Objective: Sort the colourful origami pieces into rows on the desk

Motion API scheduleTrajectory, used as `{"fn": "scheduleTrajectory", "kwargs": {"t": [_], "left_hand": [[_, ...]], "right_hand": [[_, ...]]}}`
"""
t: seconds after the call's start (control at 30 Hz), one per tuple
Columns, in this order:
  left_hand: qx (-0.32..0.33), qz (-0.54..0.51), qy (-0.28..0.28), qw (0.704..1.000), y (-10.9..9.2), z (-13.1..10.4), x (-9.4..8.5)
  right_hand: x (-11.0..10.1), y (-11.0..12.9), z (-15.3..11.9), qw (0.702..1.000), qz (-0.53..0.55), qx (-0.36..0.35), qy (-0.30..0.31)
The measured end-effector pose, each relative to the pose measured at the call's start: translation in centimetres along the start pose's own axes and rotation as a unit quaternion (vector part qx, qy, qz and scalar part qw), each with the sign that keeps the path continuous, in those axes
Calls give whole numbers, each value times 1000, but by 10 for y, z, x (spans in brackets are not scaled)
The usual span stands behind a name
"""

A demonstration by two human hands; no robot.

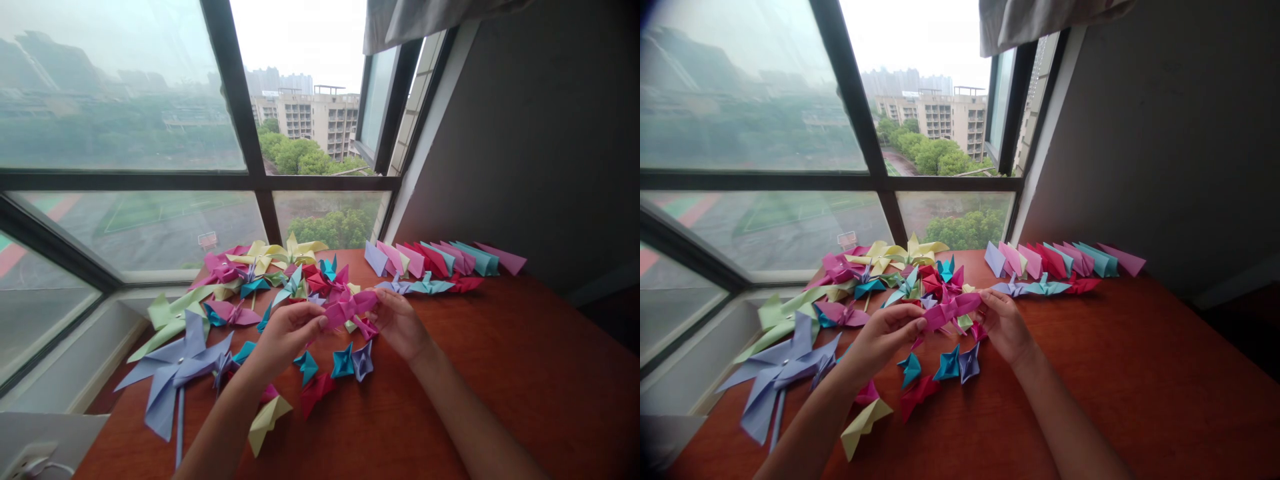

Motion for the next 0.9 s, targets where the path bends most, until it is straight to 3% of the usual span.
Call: {"fn": "scheduleTrajectory", "kwargs": {"t": [0.13, 0.3, 0.37, 0.57, 0.7, 0.9], "left_hand": [[4, 3, -14, 1000, -1, 1, -1], [-3, -3, -65, 998, 3, 2, -6], [1, 3, -86, 996, 4, 3, -7], [2, 1, -88, 996, 8, 5, -4], [21, 18, -64, 998, 9, 5, 1], [37, 51, -37, 997, 10, 4, 5]], "right_hand": [[-7, 2, 4, 999, -26, -28, -39], [-3, 14, -4, 960, -180, -182, -115], [5, 15, -9, 941, -252, -208, -90], [26, 0, -17, 869, -460, -182, -4], [28, 0, -15, 843, -494, -211, 0], [28, 4, -15, 828, -512, -229, -9]]}}
Point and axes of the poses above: each hand's wrist, its own z-axis towards the middle knuckle, its own x-axis out of the palm, y = z × x, the point moved 3 cm from there along z, towards the middle knuckle, and after that the axes turned 9 degrees about y, right-handed, at the moved point
